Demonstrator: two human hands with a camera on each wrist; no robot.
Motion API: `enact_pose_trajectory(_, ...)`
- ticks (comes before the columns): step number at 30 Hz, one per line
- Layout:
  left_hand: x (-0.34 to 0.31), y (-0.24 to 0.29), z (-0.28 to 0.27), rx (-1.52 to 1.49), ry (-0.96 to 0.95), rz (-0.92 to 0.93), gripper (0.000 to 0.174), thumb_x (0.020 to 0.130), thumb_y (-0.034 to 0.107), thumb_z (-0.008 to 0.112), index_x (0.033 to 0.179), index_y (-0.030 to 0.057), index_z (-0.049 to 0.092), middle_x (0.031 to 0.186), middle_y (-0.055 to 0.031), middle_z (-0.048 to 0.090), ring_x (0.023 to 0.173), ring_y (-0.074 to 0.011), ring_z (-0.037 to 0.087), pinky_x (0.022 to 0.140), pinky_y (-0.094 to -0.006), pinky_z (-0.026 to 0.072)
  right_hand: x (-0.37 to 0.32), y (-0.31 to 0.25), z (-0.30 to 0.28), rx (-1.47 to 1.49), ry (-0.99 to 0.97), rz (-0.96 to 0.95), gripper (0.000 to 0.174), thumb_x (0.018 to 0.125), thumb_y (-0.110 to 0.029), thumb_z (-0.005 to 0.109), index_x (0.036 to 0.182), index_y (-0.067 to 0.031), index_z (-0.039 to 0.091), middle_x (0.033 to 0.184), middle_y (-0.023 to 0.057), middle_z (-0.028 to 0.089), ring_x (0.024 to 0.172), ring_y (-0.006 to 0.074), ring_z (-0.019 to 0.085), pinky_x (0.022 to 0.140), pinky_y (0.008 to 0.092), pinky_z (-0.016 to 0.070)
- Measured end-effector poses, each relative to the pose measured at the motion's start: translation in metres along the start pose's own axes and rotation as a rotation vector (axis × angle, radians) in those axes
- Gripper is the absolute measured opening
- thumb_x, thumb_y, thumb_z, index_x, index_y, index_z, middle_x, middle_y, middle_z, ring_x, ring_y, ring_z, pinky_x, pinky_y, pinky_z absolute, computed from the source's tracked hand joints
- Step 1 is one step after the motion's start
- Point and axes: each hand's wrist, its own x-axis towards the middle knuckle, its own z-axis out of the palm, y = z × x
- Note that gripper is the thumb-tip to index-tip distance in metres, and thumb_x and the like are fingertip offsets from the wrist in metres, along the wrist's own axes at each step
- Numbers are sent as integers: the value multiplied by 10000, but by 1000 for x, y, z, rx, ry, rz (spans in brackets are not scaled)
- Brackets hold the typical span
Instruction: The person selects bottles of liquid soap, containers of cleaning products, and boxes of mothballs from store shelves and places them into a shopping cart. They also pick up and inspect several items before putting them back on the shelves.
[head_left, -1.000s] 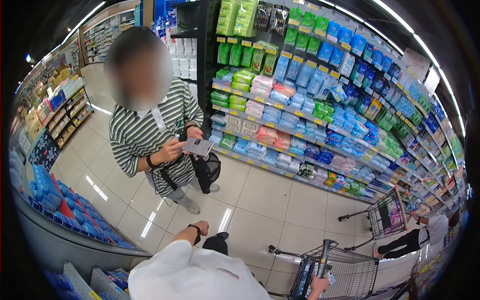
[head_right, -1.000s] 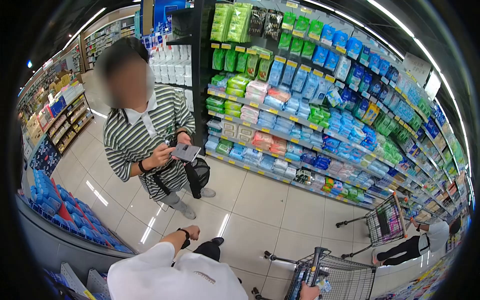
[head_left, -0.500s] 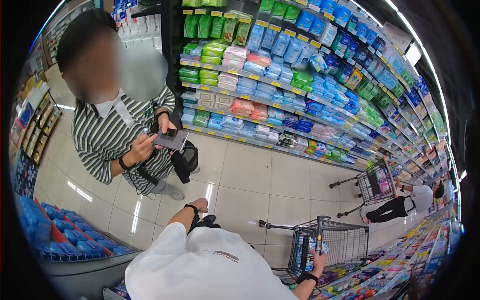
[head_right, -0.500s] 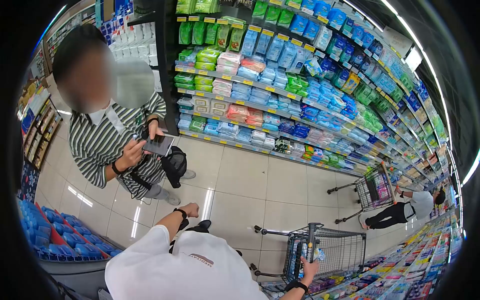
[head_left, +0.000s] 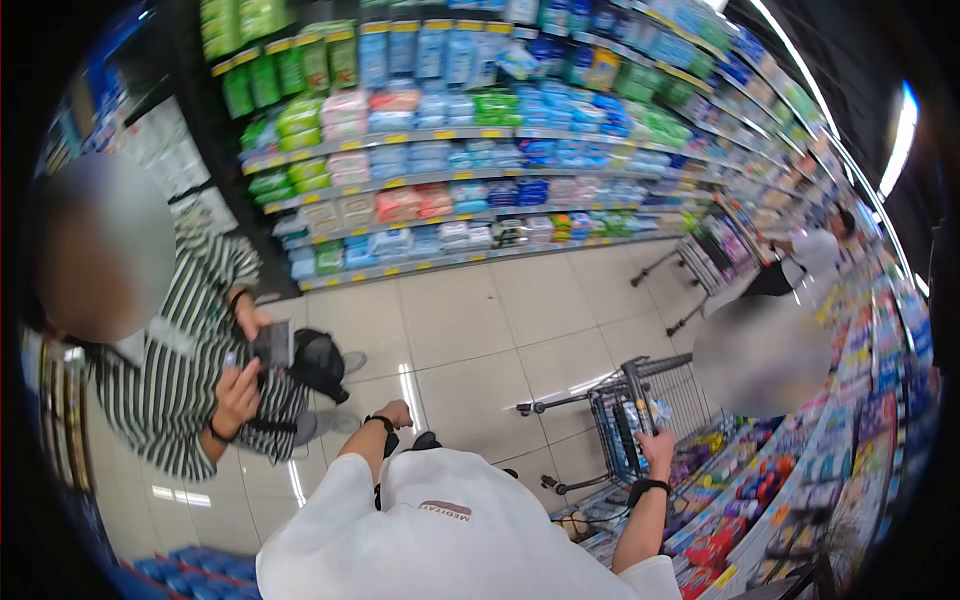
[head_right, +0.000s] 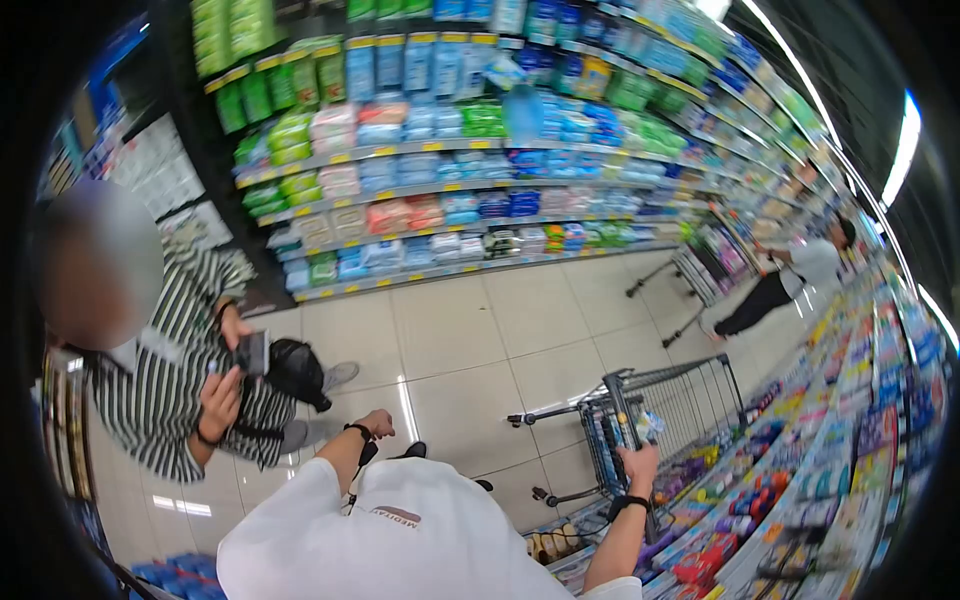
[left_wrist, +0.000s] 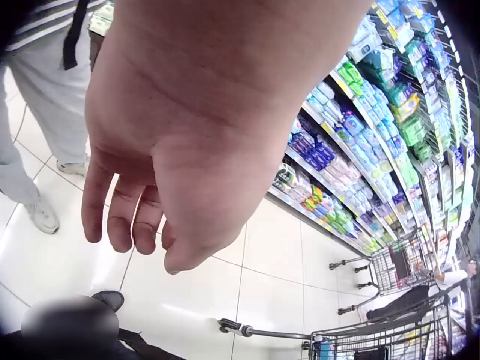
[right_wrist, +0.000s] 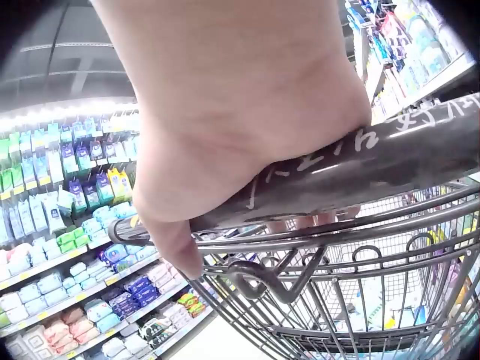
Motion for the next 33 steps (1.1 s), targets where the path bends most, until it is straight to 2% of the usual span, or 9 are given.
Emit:
enact_pose_trajectory(3,22,24,-15,49,-10,99,231,818,216,781,917,12,733,783,-109,716,629,-210,667,530,-360,548,-26,-36,-26,-165,137,75,717,673,-546,781,1069,51,741,1099,264,716,1056,412,684,937,468,547)
enact_pose_trajectory(5,45,25,-29,188,-37,230,205,828,175,755,781,-18,709,626,-131,682,472,-206,610,481,-355,520,-29,-58,-42,-57,-101,207,683,658,-541,761,1044,22,756,1064,254,738,1018,393,714,890,484,565)
enact_pose_trajectory(9,80,114,-48,449,-158,307,180,774,148,729,870,-3,709,800,-189,742,684,-269,736,612,-405,596,-32,-68,-43,-3,-62,306,526,723,-478,718,983,-23,763,1094,205,737,1056,356,704,904,464,556)
enact_pose_trajectory(13,108,217,-35,596,127,852,177,785,132,735,902,12,680,813,-176,739,804,-331,737,756,-429,604,-77,-90,10,-227,280,302,957,713,-343,764,1544,-54,386,1510,269,414,1437,452,353,1178,582,274)
enact_pose_trajectory(16,69,332,-15,652,91,1058,264,806,142,731,1025,27,638,937,-201,703,940,-394,668,871,-472,543,-169,-110,28,73,417,266,948,749,-287,765,1559,-42,336,1561,307,329,1486,485,254,1228,573,216)
enact_pose_trajectory(18,27,401,2,591,175,1455,254,842,113,693,1062,32,595,1011,-190,602,997,-397,570,889,-485,467,-229,-103,43,259,277,416,926,763,-283,759,1562,-68,341,1578,306,289,1482,480,258,1190,543,314)
enact_pose_trajectory(21,-38,495,35,528,270,1821,213,877,108,660,1056,19,588,1061,-187,578,1013,-405,553,888,-490,447,-307,-70,38,371,-192,711,589,808,-383,721,1249,0,642,1224,268,651,1133,432,641,953,510,528)
enact_pose_trajectory(23,-59,531,63,555,245,1917,195,907,127,645,1057,17,588,1069,-184,573,1017,-406,553,886,-494,443,-358,-46,27,418,-345,713,650,813,-521,687,1185,12,686,1096,240,717,1043,394,683,892,458,543)
enact_pose_trajectory(33,-43,605,146,955,56,1379,446,1015,412,484,1185,62,703,1135,-214,717,1065,-431,670,927,-505,509,-518,-87,-207,261,991,1203,581,851,-363,757,1299,-15,629,1253,208,652,1152,381,634,951,456,517)
